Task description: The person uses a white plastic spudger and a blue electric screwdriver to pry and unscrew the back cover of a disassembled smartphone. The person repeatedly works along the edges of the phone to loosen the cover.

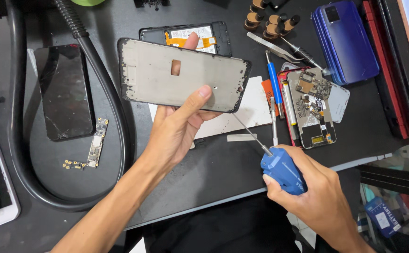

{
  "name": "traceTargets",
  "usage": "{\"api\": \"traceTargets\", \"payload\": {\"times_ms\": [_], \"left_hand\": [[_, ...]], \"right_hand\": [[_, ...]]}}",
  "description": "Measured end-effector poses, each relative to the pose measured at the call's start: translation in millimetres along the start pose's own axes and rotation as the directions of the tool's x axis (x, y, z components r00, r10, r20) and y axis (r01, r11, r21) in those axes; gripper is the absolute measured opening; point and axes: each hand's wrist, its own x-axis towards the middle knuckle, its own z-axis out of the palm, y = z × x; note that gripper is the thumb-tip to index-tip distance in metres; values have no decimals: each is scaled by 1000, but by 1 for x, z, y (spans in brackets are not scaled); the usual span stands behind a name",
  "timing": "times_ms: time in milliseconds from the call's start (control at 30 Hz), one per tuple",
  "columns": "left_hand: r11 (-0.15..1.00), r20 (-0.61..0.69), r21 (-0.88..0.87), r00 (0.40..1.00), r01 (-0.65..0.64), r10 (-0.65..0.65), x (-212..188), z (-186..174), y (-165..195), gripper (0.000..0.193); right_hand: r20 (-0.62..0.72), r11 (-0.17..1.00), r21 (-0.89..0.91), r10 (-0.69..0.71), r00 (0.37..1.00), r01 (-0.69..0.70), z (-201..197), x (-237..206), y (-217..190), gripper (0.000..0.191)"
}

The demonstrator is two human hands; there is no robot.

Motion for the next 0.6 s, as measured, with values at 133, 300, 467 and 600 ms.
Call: {"api": "traceTargets", "payload": {"times_ms": [133,300,467,600], "left_hand": [[1000,16,11,1000,-3,2,0,0,-1,82],[1000,29,8,1000,6,-7,-1,0,-2,82],[1000,26,18,999,-22,22,-1,-2,0,80],[999,29,18,999,-28,28,-1,-2,1,80]], "right_hand": [[13,1000,-4,21,1000,-21,0,1,-2,48],[12,1000,-18,-1,1000,1,-1,1,-5,47],[7,999,-35,18,1000,-18,-4,0,-8,46],[6,999,-35,26,1000,-26,-5,0,-9,46]]}}
